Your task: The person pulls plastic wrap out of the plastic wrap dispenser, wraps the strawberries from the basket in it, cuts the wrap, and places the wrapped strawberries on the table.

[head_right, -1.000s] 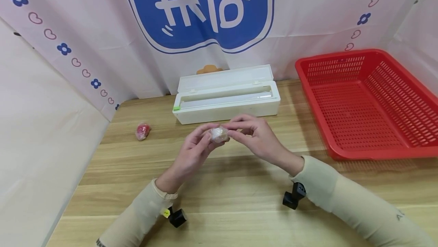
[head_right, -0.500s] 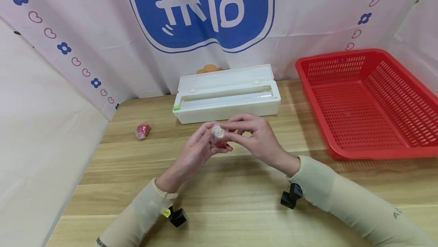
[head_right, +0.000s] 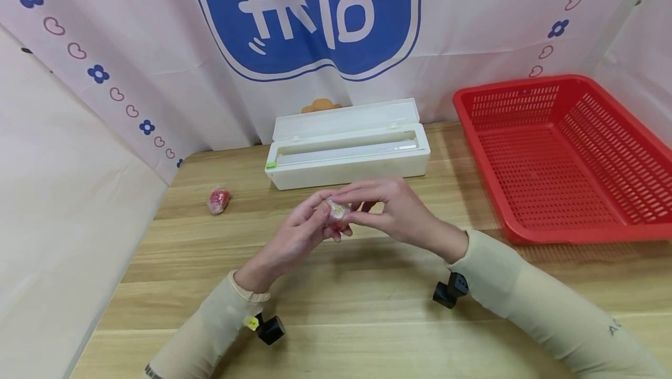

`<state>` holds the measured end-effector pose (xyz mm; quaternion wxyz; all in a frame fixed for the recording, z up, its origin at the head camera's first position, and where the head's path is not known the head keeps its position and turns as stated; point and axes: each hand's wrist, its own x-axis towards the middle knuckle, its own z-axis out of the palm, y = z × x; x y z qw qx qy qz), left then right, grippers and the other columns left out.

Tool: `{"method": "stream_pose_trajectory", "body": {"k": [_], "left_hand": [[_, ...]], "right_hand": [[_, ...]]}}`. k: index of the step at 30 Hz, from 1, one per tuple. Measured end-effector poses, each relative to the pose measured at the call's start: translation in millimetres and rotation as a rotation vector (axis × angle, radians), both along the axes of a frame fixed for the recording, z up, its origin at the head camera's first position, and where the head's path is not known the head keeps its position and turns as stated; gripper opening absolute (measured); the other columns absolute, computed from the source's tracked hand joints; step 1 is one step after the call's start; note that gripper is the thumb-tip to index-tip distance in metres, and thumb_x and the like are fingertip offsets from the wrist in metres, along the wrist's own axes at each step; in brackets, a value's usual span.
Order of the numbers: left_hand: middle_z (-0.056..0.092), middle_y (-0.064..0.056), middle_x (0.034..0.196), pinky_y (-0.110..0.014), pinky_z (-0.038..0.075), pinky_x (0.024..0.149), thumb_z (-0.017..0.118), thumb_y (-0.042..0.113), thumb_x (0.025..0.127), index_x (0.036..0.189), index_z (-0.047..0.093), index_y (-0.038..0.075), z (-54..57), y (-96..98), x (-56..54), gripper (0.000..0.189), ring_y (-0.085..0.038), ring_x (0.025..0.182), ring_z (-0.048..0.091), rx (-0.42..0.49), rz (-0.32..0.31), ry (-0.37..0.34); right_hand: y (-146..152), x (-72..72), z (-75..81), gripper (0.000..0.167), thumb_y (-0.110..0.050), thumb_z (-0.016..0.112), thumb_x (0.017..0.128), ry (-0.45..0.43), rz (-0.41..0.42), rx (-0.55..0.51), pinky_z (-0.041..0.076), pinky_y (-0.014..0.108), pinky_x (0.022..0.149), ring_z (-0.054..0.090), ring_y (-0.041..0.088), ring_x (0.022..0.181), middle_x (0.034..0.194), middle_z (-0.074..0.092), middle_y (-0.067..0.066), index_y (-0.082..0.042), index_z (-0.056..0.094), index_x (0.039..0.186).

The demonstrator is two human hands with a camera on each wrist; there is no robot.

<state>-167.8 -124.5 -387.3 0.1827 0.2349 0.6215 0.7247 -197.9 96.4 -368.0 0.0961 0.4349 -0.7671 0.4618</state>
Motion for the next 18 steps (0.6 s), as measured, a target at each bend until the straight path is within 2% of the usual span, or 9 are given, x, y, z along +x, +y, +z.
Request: {"method": "stream_pose_trajectory", "body": {"k": [3,6,9,12,15,18], "left_hand": [[0.070,-0.008,0.102,-0.023,0.056,0.075,0.039,0.018,0.107,0.143,0.036,0.006,2.3,-1.2,-0.2,0.038,-0.012,0.086,0.068,-0.085,0.046,0.002],[0.071,-0.015,0.096,-0.026,0.055,0.072,0.044,0.020,0.106,0.142,0.038,0.012,4.7,-1.6,0.1,0.037,-0.013,0.079,0.066,-0.197,0.112,-0.004],[0.070,-0.020,0.097,-0.027,0.052,0.069,0.047,0.021,0.105,0.141,0.039,0.014,6.5,-1.8,0.1,0.037,-0.015,0.077,0.064,-0.265,0.150,-0.004],[0.070,-0.022,0.104,-0.026,0.053,0.070,0.056,0.017,0.101,0.142,0.036,0.014,7.6,-1.7,0.3,0.046,-0.017,0.082,0.066,-0.307,0.163,0.035],[0.066,-0.018,0.116,-0.028,0.058,0.073,0.073,0.017,0.090,0.144,0.034,0.017,9.1,-1.0,1.6,0.067,-0.019,0.089,0.069,-0.378,0.229,0.132],[0.060,-0.010,0.128,-0.028,0.060,0.080,0.086,0.021,0.077,0.143,0.038,0.015,11.3,0.7,3.7,0.082,-0.020,0.098,0.068,-0.464,0.341,0.331]], "right_hand": [[0.8,0.0,2.3,0.034,-0.013,0.083,0.079,-0.026,0.012,0.019,0.059,0.022,0.071,0.070,0.010,0.089,0.114,0.075,0.004,-0.014,0.075,0.112],[0.6,0.7,4.2,0.037,-0.015,0.082,0.080,-0.053,0.019,0.055,0.060,0.023,0.066,0.066,0.005,0.078,0.106,0.075,0.000,-0.016,0.072,0.116],[-1.0,0.9,2.6,0.042,-0.018,0.079,0.084,-0.060,0.021,0.079,0.060,0.022,0.066,0.065,0.004,0.077,0.107,0.074,-0.002,-0.015,0.069,0.124],[-2.6,1.4,-0.6,0.042,-0.018,0.077,0.086,-0.099,-0.004,0.063,0.060,0.023,0.069,0.067,0.005,0.080,0.118,0.071,0.000,-0.016,0.068,0.126],[-3.4,3.3,-2.9,0.038,-0.017,0.076,0.087,-0.221,-0.059,0.014,0.061,0.024,0.073,0.069,0.008,0.085,0.120,0.070,0.002,-0.017,0.068,0.124],[-3.7,6.0,-3.9,0.038,-0.016,0.076,0.087,-0.380,-0.096,-0.066,0.062,0.027,0.074,0.071,0.013,0.086,0.116,0.070,0.005,-0.016,0.066,0.123]]}}
